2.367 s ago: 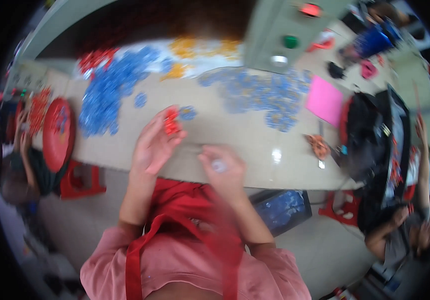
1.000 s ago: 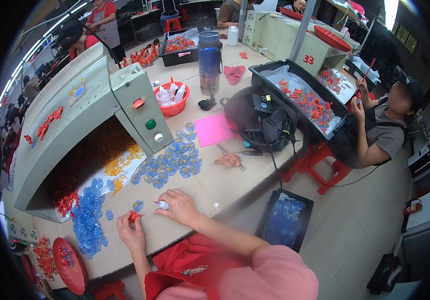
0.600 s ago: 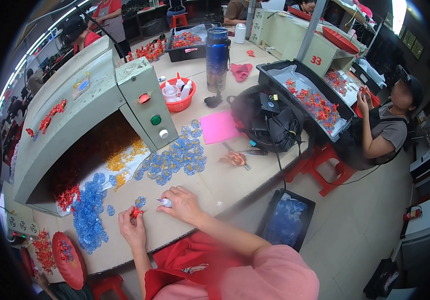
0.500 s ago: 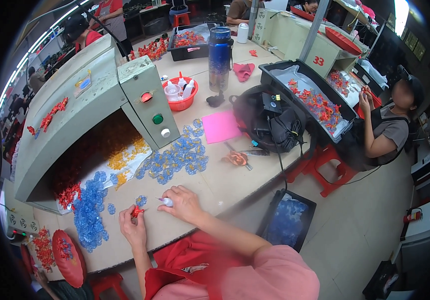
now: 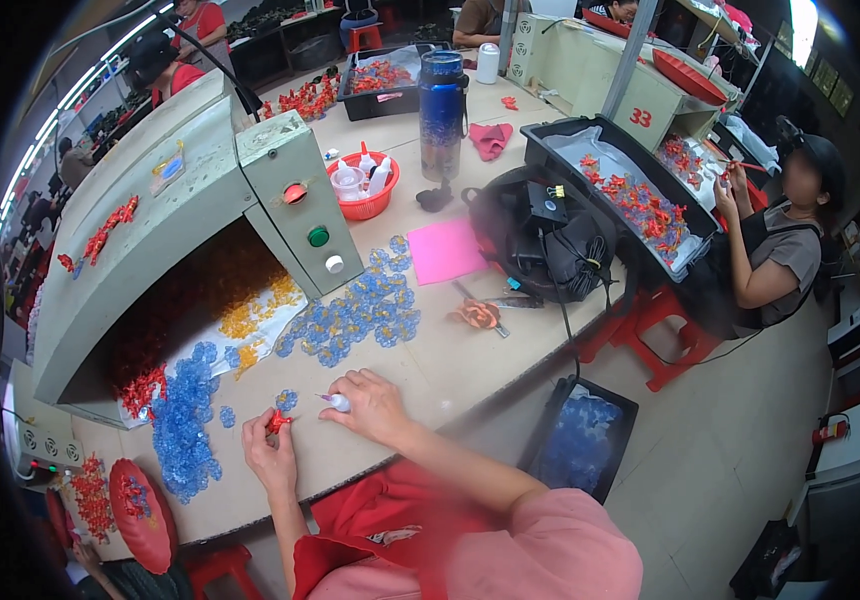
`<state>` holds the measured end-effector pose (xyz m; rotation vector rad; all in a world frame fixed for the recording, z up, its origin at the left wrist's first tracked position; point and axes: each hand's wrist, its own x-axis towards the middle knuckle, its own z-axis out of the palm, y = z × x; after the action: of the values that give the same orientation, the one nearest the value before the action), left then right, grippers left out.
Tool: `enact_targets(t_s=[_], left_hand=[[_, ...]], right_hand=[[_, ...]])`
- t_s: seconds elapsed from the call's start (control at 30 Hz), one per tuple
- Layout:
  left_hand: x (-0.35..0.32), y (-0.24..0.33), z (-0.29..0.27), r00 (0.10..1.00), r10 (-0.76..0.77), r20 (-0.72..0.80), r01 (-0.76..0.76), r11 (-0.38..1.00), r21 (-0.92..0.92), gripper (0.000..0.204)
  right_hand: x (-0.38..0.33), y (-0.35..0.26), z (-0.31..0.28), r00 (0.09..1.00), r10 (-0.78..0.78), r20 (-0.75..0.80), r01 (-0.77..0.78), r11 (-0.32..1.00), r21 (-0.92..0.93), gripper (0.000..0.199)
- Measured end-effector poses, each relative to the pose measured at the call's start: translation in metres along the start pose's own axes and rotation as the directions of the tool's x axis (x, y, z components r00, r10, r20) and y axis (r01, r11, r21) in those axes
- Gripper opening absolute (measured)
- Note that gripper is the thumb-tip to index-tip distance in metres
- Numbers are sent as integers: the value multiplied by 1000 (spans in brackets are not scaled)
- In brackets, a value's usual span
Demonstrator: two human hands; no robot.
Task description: The person applies glue from a bottle to small red plastic toy components, then attaches them together or to a larger assembly by hand.
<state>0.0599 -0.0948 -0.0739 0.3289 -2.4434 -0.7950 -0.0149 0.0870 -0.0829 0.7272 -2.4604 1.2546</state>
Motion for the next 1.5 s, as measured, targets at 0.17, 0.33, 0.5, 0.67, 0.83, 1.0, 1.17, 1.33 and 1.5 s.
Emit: enact_targets(t_s=[0.17,0.33,0.5,0.67,0.83,1.0,1.17,1.33,1.5], left_hand=[[2,0,6,1000,-3,7,3,1000,-5,28],[-3,-5,-10,996,-75,-44,76,997,23,27],[-1,-6,4,998,30,-53,-30,1000,2,24],[-4,-11,1,996,18,-87,-19,1000,-7,27],[-3,-5,-5,997,9,-73,-9,1000,6,27],[-1,-5,-3,997,7,-72,-8,1000,-24,28],[0,-4,-3,997,12,-71,-14,1000,-28,29],[-1,-4,-3,997,3,-72,-5,1000,-29,29],[-2,-3,-3,996,21,-82,-23,999,-23,29]], right_hand=[[1,3,-3,1000,10,-4,-10,1000,-10,33],[5,-4,9,997,-26,67,24,999,25,33],[2,-5,-6,998,47,36,-46,999,-24,30],[3,-16,-5,996,67,59,-65,997,-29,39],[3,-13,-3,992,104,72,-102,994,-31,43],[5,-12,-4,994,80,72,-78,996,-40,45],[5,-11,-5,990,109,85,-105,993,-52,47],[4,-13,-6,987,134,91,-129,990,-57,50],[3,-12,-6,991,112,72,-110,993,-36,50]])
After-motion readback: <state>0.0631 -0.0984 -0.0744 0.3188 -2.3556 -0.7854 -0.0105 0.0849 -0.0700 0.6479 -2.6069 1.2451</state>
